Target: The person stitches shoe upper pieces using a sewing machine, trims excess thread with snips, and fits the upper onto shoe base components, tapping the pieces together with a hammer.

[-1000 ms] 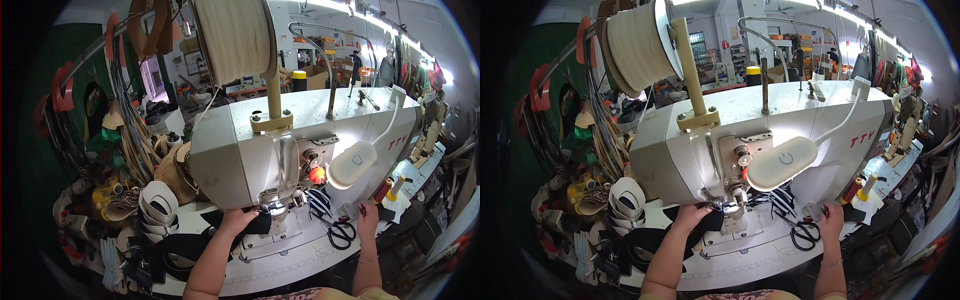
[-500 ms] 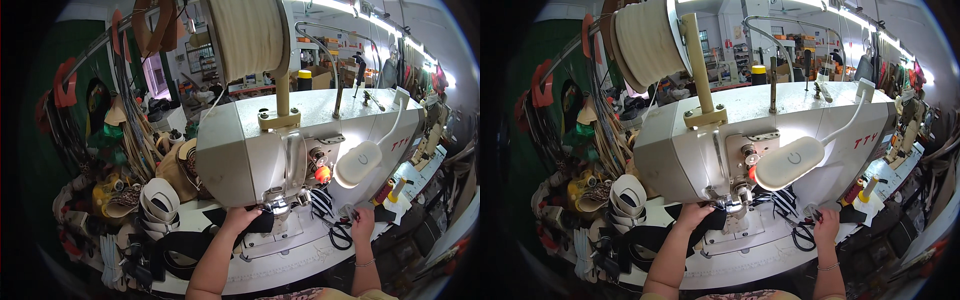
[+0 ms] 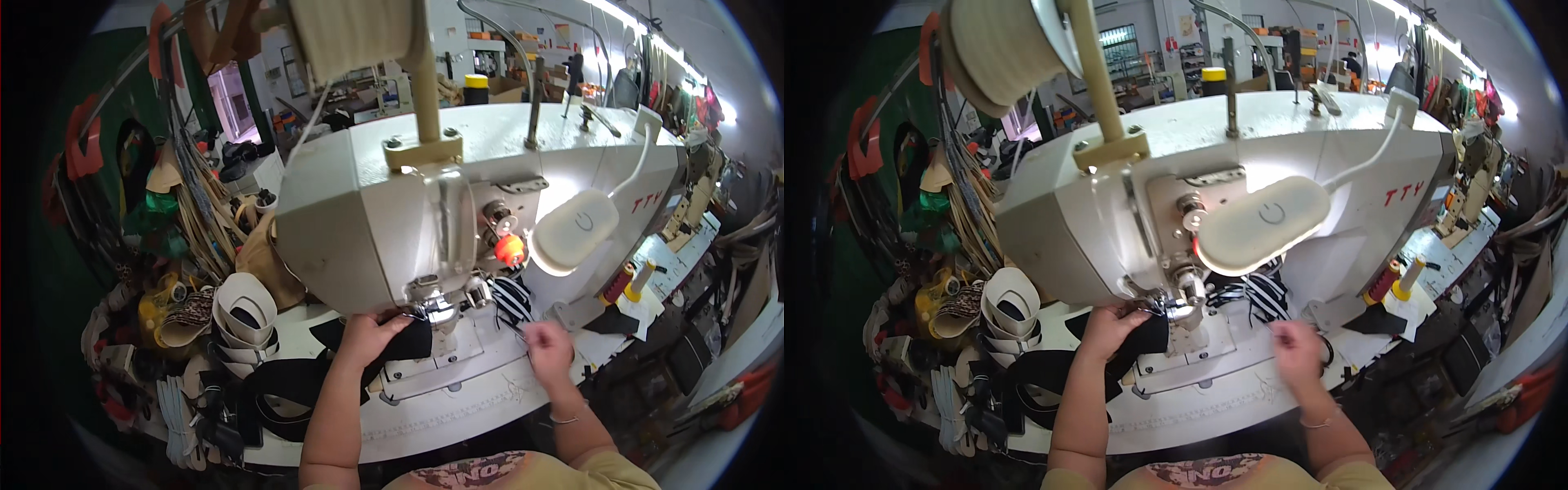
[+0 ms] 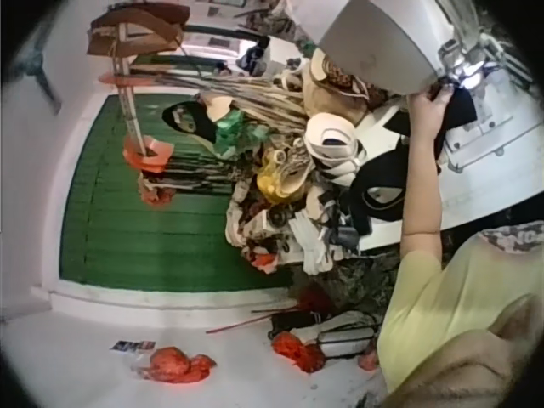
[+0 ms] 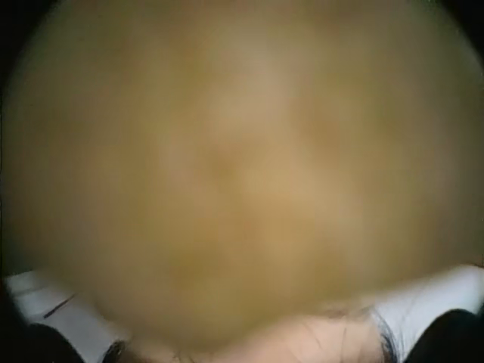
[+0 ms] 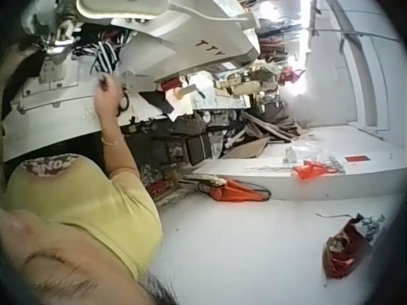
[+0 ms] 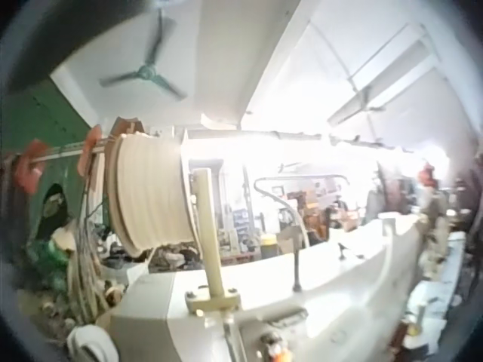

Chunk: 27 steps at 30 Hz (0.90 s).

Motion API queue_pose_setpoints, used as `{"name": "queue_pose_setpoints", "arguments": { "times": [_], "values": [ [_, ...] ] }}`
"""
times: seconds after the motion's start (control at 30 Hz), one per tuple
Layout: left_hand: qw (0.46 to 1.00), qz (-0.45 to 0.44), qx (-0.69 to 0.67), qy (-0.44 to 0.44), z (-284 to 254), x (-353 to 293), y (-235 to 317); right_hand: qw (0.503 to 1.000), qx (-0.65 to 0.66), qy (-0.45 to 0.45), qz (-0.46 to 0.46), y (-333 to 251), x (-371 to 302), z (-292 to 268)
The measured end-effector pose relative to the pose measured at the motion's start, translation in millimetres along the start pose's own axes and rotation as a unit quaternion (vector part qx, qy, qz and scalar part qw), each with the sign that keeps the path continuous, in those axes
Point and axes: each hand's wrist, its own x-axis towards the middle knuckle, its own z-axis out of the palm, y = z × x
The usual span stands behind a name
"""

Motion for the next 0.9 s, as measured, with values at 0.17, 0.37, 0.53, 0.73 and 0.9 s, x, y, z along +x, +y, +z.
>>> {"name": "queue_pose_setpoints", "arguments": {
  "times": [0.17,0.37,0.53,0.73,0.9],
  "values": [
    [0.999,-0.007,0.046,-0.027,-3,3,3,0.847,0.296,-0.323,0.3,-48,3,71],
    [0.996,-0.044,0.065,-0.042,0,7,5,0.779,0.402,-0.352,0.328,-57,6,90],
    [0.995,-0.042,-0.073,-0.058,-5,1,-8,0.796,0.395,-0.332,0.315,-72,4,82],
    [0.993,-0.02,-0.094,-0.065,-6,3,-16,0.815,0.393,-0.318,0.284,-66,0,83],
    [0.986,-0.038,-0.153,-0.055,-6,9,-18,0.815,0.398,-0.307,0.287,-66,1,89]
  ]
}}
